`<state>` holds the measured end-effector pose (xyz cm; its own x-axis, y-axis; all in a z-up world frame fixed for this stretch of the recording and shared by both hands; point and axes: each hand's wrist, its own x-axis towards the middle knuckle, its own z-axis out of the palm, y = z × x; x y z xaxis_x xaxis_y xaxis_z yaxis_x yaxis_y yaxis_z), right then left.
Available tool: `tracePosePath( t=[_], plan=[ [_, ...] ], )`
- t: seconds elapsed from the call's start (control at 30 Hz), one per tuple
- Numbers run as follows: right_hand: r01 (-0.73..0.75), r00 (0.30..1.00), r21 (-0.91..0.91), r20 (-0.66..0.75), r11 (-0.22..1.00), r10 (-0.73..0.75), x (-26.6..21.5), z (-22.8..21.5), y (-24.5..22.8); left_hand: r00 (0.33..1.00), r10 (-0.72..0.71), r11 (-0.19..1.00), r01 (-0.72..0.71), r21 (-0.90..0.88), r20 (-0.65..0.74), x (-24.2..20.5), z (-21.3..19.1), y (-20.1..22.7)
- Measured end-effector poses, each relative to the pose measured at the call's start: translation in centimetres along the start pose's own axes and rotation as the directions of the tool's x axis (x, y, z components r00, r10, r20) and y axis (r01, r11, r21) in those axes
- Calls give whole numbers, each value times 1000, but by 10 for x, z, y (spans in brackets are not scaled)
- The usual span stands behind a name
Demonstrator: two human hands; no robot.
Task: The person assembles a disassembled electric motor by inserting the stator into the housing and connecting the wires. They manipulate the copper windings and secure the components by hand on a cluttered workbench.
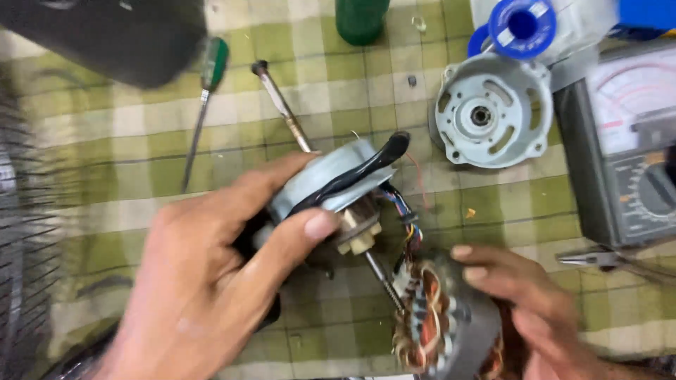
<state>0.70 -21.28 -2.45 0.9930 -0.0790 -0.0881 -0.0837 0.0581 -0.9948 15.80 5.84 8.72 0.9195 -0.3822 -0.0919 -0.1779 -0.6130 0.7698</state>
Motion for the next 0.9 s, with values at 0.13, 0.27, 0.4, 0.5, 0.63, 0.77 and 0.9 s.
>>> tracePosePath(
  t=[0.13, 0.27, 0.4, 0.5, 0.63, 0.77, 0.9],
  plan=[
    [118, 991, -310, 95, 943, -93, -1, -7, 9, 993, -105, 994, 107, -27, 62, 2, 10, -10],
    [311, 944, -368, 10, 876, -331, 7, 9, 10, 993, -119, 992, 118, -34, -1, 2, 2, 1],
    [649, 726, -480, 158, 590, -670, 23, 20, 7, 995, -93, 996, 93, -16, -35, 2, 4, 5],
    [645, 712, -479, 95, 595, -696, 20, 28, 7, 1000, 10, 999, -9, -34, 28, 0, 5, -1],
    [739, 663, -409, 302, 535, -685, 28, -14, 32, 996, 83, 995, -84, -56, -13, 4, 0, -4],
    [728, 686, -375, 430, 574, -587, 24, -19, 25, 1000, 11, 1000, -11, -17, 1, -2, 4, -9],
    [465, 884, -455, 206, 759, -419, 36, 23, -11, 998, 69, 995, -69, -73, 1, -5, -2, -9]
  ],
)
